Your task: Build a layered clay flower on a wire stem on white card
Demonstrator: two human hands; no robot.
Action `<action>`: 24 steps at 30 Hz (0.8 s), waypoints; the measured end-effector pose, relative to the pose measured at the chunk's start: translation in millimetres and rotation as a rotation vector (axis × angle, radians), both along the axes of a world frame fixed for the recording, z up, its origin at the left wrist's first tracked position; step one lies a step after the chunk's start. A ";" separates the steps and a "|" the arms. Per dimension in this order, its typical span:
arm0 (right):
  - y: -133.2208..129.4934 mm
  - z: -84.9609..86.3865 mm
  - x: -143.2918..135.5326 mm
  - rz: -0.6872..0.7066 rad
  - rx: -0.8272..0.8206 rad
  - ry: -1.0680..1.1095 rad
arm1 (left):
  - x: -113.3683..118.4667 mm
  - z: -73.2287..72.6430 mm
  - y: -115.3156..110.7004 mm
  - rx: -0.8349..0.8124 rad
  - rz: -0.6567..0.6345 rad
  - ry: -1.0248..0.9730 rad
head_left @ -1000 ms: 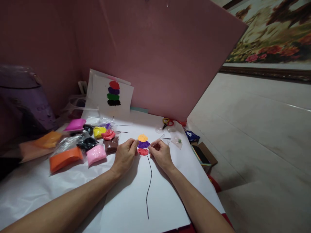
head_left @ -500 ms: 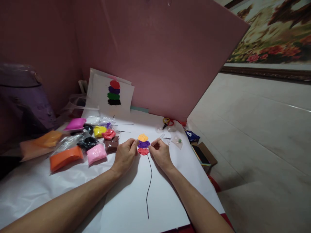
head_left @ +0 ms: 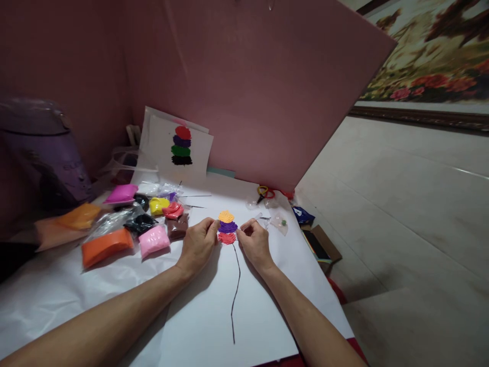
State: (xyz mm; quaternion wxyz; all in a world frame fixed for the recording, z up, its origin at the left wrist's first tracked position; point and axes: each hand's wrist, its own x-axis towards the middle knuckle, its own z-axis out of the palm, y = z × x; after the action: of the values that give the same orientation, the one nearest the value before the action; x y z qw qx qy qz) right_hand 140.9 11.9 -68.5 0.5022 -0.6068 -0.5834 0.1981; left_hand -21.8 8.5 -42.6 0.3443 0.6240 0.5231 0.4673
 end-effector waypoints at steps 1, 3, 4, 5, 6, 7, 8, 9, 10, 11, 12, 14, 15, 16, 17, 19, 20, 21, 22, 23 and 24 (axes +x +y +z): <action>-0.1 0.5 0.0 -0.007 -0.002 -0.002 | 0.1 -0.1 -0.1 0.000 0.000 0.001; -0.2 1.5 -0.2 -0.023 -0.010 -0.008 | 0.2 -0.1 -0.4 -0.001 0.004 0.005; -0.2 2.0 -0.3 -0.032 -0.014 -0.010 | 0.3 0.1 -0.6 -0.001 0.006 0.008; -0.2 2.4 -0.4 -0.039 -0.019 -0.013 | 0.3 0.2 -0.8 -0.001 0.009 0.013; -0.2 2.7 -0.6 -0.046 -0.024 -0.014 | 0.2 0.5 -1.1 0.001 0.011 0.017; -0.2 3.1 -0.7 -0.052 -0.028 -0.016 | 0.2 0.7 -1.3 0.003 0.012 0.021; -0.2 3.5 -0.9 -0.058 -0.032 -0.018 | 0.1 0.9 -1.4 0.004 0.012 0.022; -0.3 4.0 -1.1 -0.065 -0.035 -0.019 | 0.0 1.1 -1.4 0.004 0.010 0.022; -0.3 4.7 -1.3 -0.072 -0.037 -0.021 | -0.1 1.3 -1.4 0.003 0.009 0.021; -0.4 5.5 -1.5 -0.080 -0.039 -0.023 | -0.2 1.3 -1.3 0.001 0.008 0.020; -0.6 6.4 -1.7 -0.087 -0.039 -0.024 | -0.4 1.3 -1.3 0.000 0.007 0.018; -0.7 8.3 -2.1 -0.102 -0.036 -0.022 | -0.7 1.3 -1.4 -0.002 0.008 0.018; -0.8 9.1 -2.3 -0.107 -0.034 -0.020 | -0.8 1.3 -1.6 -0.002 0.009 0.020; -0.8 9.7 -2.5 -0.111 -0.034 -0.017 | -0.9 1.4 -1.8 -0.002 0.008 0.021; -0.9 10.1 -2.6 -0.114 -0.036 -0.011 | -0.9 1.5 -1.9 -0.002 0.008 0.022; -1.0 10.2 -2.9 -0.111 -0.050 0.008 | -0.6 1.9 -2.2 0.000 0.010 0.023; -1.2 10.0 -3.1 -0.107 -0.061 0.023 | -0.4 2.2 -2.3 0.000 0.010 0.023; -1.3 9.8 -3.2 -0.101 -0.073 0.038 | -0.1 2.5 -2.3 -0.001 0.010 0.023; -1.5 9.7 -3.4 -0.097 -0.083 0.054 | 0.2 2.7 -2.2 -0.002 0.010 0.024; -1.8 9.8 -3.6 -0.094 -0.090 0.068 | 0.4 2.9 -2.2 -0.004 0.010 0.026; -2.0 10.0 -3.8 -0.094 -0.096 0.080 | 0.5 2.9 -2.1 -0.006 0.008 0.027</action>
State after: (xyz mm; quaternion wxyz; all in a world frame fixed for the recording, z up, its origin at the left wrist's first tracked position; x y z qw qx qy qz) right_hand 137.1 10.0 -58.5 0.5041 -0.6485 -0.5237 0.2260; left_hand -21.3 6.4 -39.7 0.3372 0.6271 0.5317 0.4587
